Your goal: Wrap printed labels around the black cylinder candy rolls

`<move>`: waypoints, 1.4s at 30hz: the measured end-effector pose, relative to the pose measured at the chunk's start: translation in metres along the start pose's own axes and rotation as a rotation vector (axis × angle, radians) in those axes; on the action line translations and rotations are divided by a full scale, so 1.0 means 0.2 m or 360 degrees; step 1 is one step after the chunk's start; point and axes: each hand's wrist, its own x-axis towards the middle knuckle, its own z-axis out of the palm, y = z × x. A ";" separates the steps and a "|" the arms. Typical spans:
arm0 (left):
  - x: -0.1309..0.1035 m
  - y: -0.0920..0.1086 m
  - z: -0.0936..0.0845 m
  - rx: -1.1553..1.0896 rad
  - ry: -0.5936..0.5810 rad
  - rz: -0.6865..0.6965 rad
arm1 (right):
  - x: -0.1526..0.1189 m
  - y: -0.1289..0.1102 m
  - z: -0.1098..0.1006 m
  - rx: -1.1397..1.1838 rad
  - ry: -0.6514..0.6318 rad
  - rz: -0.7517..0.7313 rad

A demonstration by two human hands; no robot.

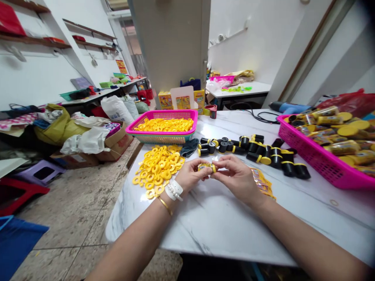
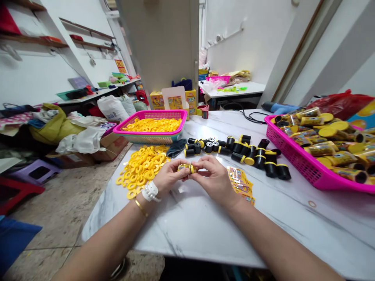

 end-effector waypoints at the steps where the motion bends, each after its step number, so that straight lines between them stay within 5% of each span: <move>1: 0.00 0.00 0.00 0.0046 -0.0002 0.0026 | 0.00 0.00 0.00 0.0023 -0.0004 0.0013; 6: -0.03 0.01 -0.02 -0.0091 -0.0060 -0.0279 | 0.01 -0.01 -0.02 -0.0070 -0.0095 -0.0098; 11: -0.05 0.02 -0.02 -0.0294 0.0050 -0.0375 | 0.01 -0.01 -0.04 -0.0082 -0.0246 0.0081; 20: -0.05 0.03 -0.01 -0.0024 -0.0055 0.0008 | 0.01 -0.05 -0.01 0.0314 -0.0158 0.0843; 24: -0.05 0.03 -0.02 -0.0034 -0.0106 -0.0035 | 0.00 -0.03 0.02 0.0293 -0.0075 0.0753; 30: -0.03 0.00 -0.05 -0.0065 0.0072 -0.0301 | -0.01 0.00 0.00 0.0015 -0.0014 0.0369; 37: -0.03 0.00 -0.02 -0.0104 -0.0077 -0.0028 | 0.00 -0.01 0.00 0.0496 -0.0026 0.1072; 42: -0.03 0.01 -0.07 -0.0035 -0.0200 -0.0240 | 0.01 0.00 -0.01 0.0181 -0.0004 0.0710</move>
